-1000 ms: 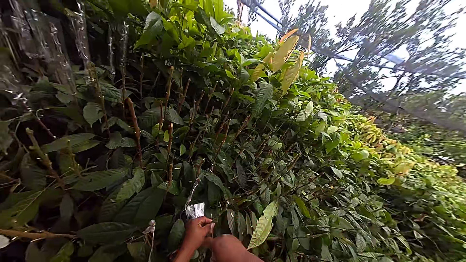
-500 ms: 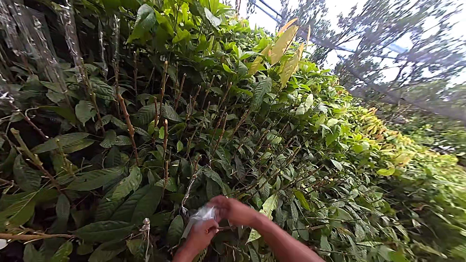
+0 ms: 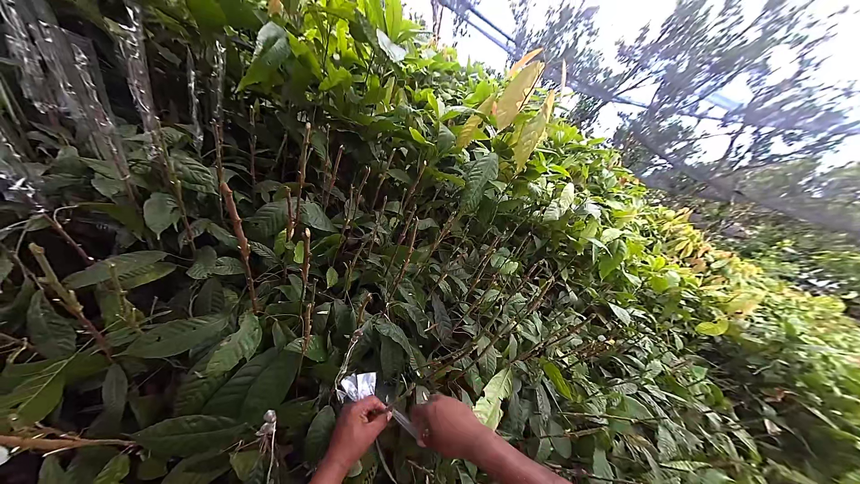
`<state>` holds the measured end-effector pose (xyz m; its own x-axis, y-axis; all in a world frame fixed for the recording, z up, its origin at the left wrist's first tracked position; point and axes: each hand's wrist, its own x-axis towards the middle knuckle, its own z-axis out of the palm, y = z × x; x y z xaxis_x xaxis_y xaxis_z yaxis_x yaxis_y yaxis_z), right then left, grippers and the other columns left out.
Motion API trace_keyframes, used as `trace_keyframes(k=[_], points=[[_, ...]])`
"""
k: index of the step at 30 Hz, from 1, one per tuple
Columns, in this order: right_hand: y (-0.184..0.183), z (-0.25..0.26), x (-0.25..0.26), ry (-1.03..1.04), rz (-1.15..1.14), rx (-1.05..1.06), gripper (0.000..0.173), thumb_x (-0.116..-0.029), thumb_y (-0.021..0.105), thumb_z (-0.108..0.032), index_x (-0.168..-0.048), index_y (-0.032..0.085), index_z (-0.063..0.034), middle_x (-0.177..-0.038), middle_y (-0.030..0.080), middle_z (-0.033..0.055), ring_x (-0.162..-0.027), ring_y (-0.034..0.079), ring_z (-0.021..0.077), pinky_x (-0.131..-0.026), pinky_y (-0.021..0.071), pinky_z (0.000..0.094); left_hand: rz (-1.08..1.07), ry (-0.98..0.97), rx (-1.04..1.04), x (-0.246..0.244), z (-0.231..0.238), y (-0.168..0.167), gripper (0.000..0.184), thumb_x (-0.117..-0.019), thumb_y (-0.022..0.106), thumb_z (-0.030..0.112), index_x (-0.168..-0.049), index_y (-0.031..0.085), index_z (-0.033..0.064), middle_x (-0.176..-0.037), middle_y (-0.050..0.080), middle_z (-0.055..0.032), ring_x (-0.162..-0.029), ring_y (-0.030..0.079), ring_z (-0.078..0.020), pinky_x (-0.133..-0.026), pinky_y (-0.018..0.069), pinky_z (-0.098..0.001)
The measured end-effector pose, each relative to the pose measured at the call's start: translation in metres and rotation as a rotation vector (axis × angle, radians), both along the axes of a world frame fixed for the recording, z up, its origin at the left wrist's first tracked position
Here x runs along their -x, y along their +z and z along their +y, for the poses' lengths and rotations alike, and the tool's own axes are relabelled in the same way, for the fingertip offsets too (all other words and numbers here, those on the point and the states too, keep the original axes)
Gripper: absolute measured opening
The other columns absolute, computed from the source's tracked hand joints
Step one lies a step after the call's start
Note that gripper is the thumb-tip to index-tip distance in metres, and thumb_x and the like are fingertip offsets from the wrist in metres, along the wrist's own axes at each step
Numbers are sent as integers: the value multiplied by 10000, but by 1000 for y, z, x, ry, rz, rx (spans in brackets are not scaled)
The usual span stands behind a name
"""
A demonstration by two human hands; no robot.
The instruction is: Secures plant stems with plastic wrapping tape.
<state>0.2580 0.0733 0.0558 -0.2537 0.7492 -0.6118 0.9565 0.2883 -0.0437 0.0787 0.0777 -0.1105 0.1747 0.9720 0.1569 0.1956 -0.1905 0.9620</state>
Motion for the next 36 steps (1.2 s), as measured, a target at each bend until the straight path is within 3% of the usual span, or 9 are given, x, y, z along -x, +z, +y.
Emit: trace_keyframes(k=[8,10,16,20,22,25,30,32,36], points=[[32,7,24,-109,524,142,329,-1023,559,-79,-1344,613,-25,-1183,699,176,-995,694,298,-871,561,520,279,-236,44,-10,-11,32,257,-945,687,207,-1068,741,-13,-1043,732,-202,-1040,699,-337,-986,519,-546],[20,39,-2,-165,448,128,402,-1047,523,-89,-1447,507,-47,-1371,635,152,-1158,658,286,-934,541,511,201,-242,-50,-8,-11,15,211,-949,687,211,-1009,745,17,-960,742,-144,-914,722,-257,-897,575,-481],[1,-16,10,-64,178,-35,379,-1013,591,-172,-1389,620,-133,-1205,706,201,-1139,668,402,-998,499,619,54,-19,150,2,6,31,199,-960,710,213,-1076,720,53,-961,746,-67,-774,741,-152,-772,639,-364],[33,-28,33,-20,489,140,349,-1009,594,-108,-1356,626,-82,-1013,710,183,-832,699,326,-771,567,544,191,-109,32,-7,0,44,244,-966,639,241,-1046,736,32,-937,738,-126,-904,713,-248,-877,562,-482],[44,2,14,-174,675,160,348,-1021,573,-94,-1362,572,-23,-1164,705,152,-900,695,239,-744,565,442,299,-242,-15,-9,-3,46,307,-993,628,251,-1152,714,2,-1045,730,-203,-1020,708,-346,-961,536,-564],[46,14,-6,-92,216,-65,460,-987,652,-175,-1421,541,-74,-1304,658,156,-1188,646,326,-951,542,573,294,-304,-111,0,-1,40,310,-1007,630,296,-1102,740,23,-984,745,-165,-909,726,-294,-893,569,-513],[39,3,5,-141,568,-14,335,-1021,598,-120,-1343,602,-29,-1195,709,155,-1032,705,273,-910,570,483,395,-327,-116,-9,-9,43,290,-1037,580,271,-1119,753,52,-1009,749,-176,-974,725,-343,-945,541,-567],[30,22,-16,-109,359,-28,459,-1016,590,-111,-1465,500,-66,-1371,643,156,-1233,640,307,-1021,520,537,310,-297,-181,-5,-10,35,290,-1034,589,279,-1105,764,58,-978,761,-144,-924,739,-290,-916,567,-525],[31,-17,11,-26,136,-125,349,-1009,615,-221,-1339,591,-111,-1138,722,172,-1110,682,393,-951,518,625,277,-182,-52,2,-2,41,330,-1044,561,324,-1114,758,68,-951,760,-124,-882,743,-256,-883,586,-498]])
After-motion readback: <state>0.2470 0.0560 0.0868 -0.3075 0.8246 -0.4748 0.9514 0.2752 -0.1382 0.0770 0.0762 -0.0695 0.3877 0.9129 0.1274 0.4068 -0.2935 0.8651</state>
